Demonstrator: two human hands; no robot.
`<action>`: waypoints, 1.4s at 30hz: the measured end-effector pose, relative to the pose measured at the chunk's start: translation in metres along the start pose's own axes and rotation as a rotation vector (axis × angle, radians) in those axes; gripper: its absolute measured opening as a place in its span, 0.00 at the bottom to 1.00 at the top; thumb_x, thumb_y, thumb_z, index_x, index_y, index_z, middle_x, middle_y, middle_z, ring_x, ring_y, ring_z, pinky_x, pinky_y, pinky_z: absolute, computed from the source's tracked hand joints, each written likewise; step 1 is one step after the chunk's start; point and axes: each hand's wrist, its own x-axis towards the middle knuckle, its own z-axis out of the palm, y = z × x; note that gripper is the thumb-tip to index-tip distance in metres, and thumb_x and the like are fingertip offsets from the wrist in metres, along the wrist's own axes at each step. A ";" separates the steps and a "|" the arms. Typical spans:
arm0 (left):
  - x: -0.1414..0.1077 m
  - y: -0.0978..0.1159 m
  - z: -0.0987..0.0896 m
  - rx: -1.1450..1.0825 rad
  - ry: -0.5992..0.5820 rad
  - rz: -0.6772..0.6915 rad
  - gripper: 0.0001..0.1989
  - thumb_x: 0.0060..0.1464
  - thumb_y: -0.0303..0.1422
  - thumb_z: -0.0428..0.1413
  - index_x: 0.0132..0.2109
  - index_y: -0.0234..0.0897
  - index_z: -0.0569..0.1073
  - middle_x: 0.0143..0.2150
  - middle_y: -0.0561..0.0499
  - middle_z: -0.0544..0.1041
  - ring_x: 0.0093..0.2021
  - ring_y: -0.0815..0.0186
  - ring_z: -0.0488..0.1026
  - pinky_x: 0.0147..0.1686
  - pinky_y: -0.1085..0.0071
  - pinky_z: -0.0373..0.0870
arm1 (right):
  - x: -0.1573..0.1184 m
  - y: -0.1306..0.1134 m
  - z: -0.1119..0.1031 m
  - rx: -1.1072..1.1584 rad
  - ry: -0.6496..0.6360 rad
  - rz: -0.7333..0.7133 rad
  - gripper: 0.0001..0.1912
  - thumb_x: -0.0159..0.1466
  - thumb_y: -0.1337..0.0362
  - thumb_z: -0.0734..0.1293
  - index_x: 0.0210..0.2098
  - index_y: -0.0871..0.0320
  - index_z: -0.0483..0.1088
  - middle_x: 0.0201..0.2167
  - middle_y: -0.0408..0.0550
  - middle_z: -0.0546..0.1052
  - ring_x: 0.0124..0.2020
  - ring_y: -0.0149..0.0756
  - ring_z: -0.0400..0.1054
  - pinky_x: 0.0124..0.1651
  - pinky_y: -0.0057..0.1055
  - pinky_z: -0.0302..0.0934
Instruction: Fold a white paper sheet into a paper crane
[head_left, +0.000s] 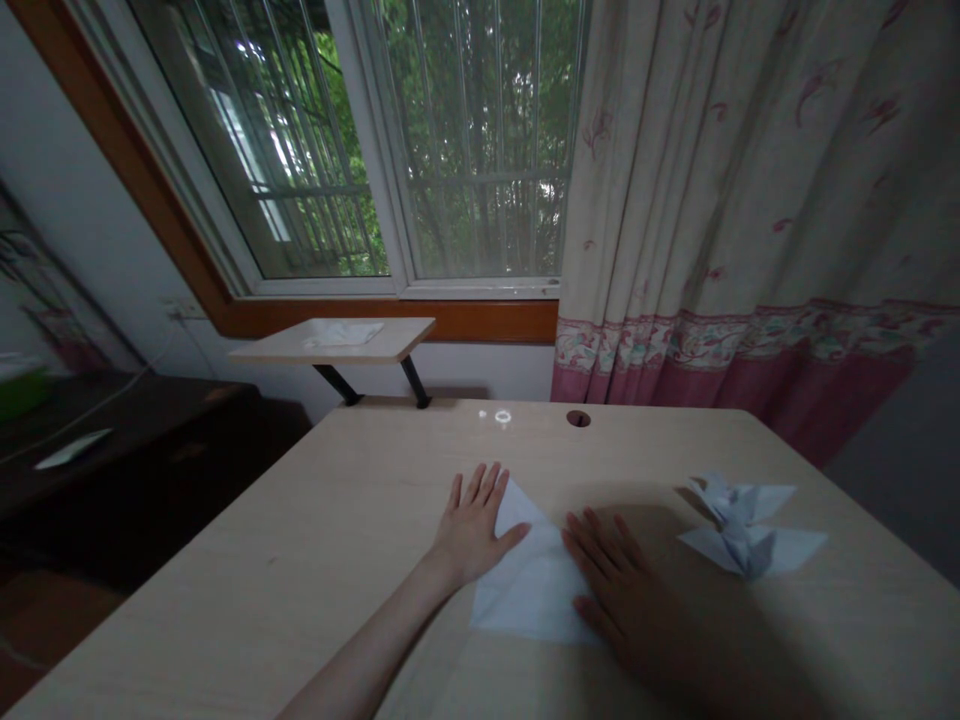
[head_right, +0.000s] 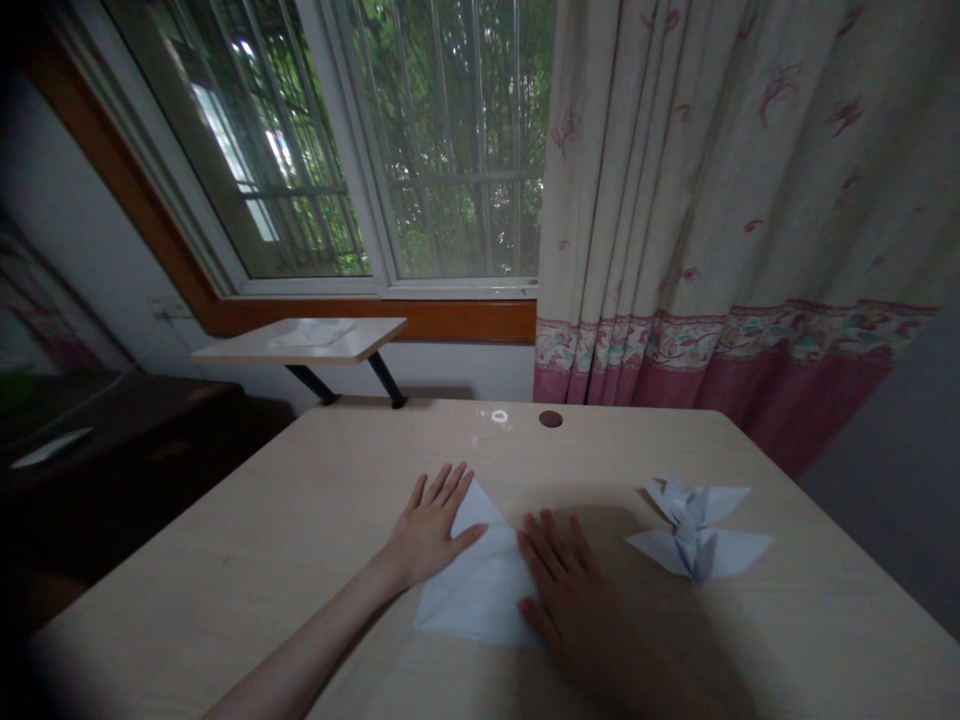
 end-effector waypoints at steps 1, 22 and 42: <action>0.000 0.000 0.000 -0.002 0.004 0.002 0.40 0.60 0.59 0.40 0.69 0.39 0.50 0.70 0.41 0.50 0.70 0.49 0.43 0.64 0.43 0.39 | 0.000 0.000 0.000 0.001 0.005 0.000 0.32 0.70 0.55 0.53 0.69 0.56 0.38 0.67 0.50 0.57 0.65 0.47 0.53 0.62 0.47 0.52; 0.000 -0.005 -0.003 -0.210 0.072 -0.048 0.30 0.65 0.50 0.40 0.67 0.40 0.55 0.70 0.44 0.51 0.69 0.54 0.47 0.65 0.47 0.42 | 0.005 0.000 -0.012 0.275 -0.269 -0.040 0.32 0.68 0.63 0.57 0.69 0.53 0.40 0.68 0.46 0.49 0.68 0.43 0.46 0.66 0.42 0.49; 0.003 -0.015 0.003 -0.699 0.406 -0.157 0.21 0.66 0.41 0.43 0.55 0.37 0.73 0.58 0.45 0.73 0.59 0.59 0.67 0.61 0.57 0.59 | 0.010 -0.003 -0.032 0.513 -0.433 0.088 0.33 0.64 0.58 0.62 0.67 0.57 0.51 0.67 0.50 0.52 0.66 0.42 0.50 0.67 0.40 0.49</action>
